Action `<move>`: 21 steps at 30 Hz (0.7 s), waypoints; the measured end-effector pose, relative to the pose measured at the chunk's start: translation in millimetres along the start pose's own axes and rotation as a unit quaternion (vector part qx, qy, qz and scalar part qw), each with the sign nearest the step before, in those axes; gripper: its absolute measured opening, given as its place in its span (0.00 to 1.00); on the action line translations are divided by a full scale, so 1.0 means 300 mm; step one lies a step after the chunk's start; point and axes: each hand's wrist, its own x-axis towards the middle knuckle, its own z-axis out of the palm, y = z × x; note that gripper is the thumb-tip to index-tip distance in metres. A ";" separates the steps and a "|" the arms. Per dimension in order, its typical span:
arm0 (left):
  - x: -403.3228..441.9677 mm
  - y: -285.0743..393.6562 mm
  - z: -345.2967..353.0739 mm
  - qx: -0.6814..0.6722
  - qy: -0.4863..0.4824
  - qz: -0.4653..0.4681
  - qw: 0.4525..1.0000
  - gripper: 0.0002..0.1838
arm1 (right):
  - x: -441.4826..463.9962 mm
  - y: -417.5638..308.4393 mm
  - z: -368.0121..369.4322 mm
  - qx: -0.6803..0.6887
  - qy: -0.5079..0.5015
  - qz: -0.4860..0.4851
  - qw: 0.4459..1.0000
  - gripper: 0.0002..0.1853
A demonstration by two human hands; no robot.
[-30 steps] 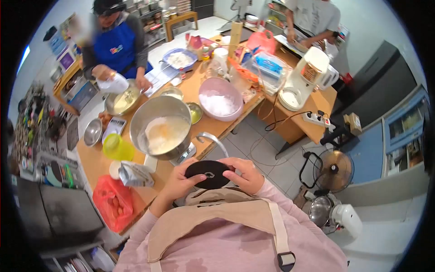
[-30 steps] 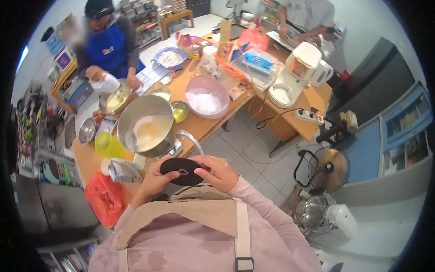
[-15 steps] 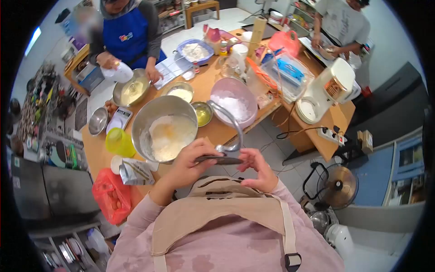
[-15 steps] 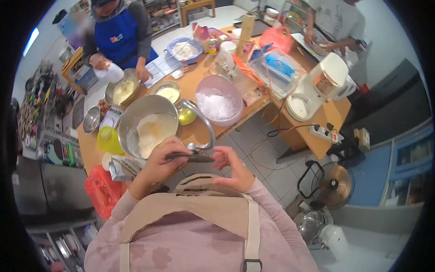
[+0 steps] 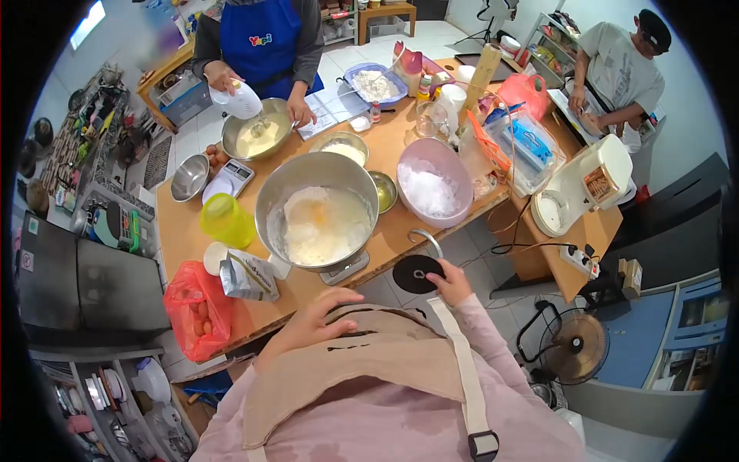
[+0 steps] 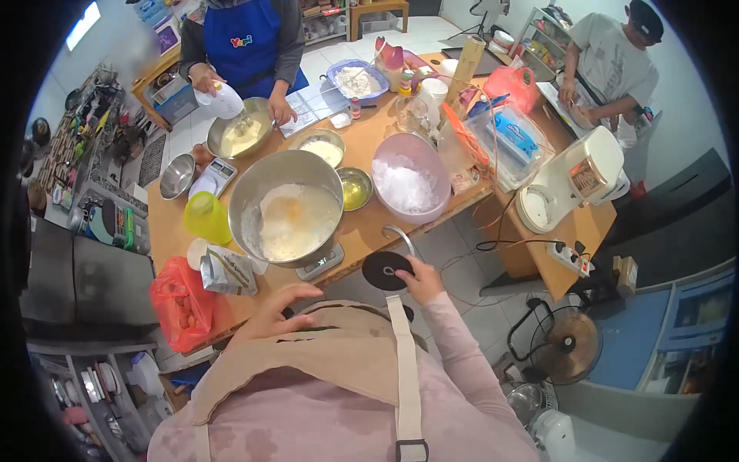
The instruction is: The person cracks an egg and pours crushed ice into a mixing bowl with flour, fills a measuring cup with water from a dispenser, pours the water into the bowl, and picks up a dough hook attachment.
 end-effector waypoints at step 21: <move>-0.118 -0.045 -0.002 -0.028 0.070 -0.018 0.997 0.21 | 0.318 -0.006 0.251 -0.279 0.213 -0.094 0.932 0.09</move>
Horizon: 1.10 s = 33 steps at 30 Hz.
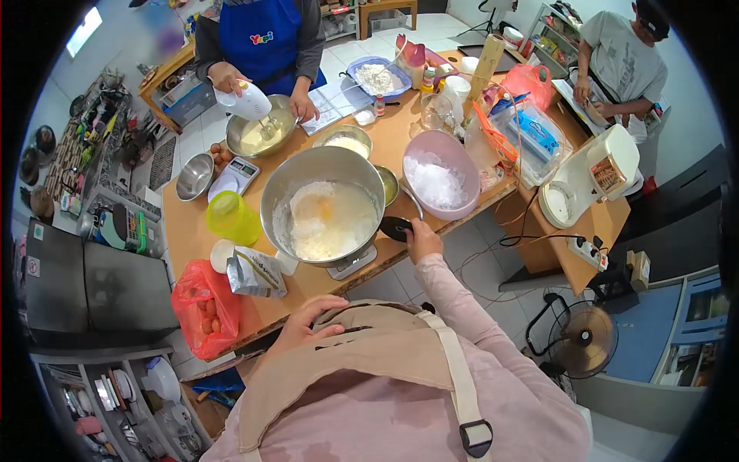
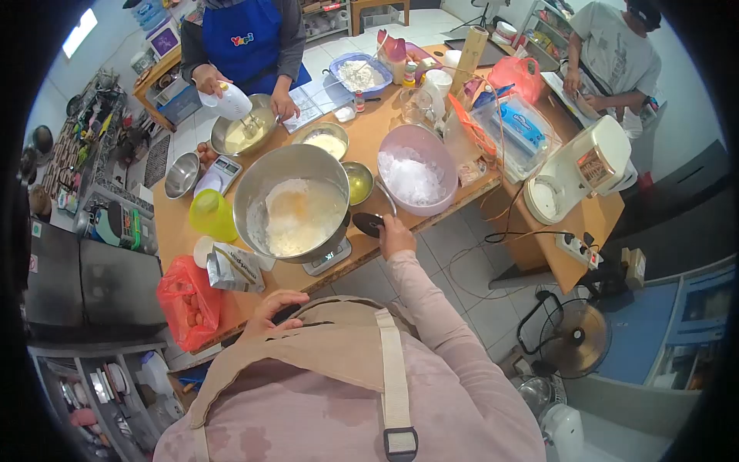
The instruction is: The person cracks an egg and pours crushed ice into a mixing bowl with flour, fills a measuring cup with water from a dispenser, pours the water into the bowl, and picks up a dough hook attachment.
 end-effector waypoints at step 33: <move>0.152 -0.021 0.097 -0.062 -0.105 0.046 0.991 0.16 | -0.351 0.232 -0.136 0.133 0.031 0.026 0.990 0.15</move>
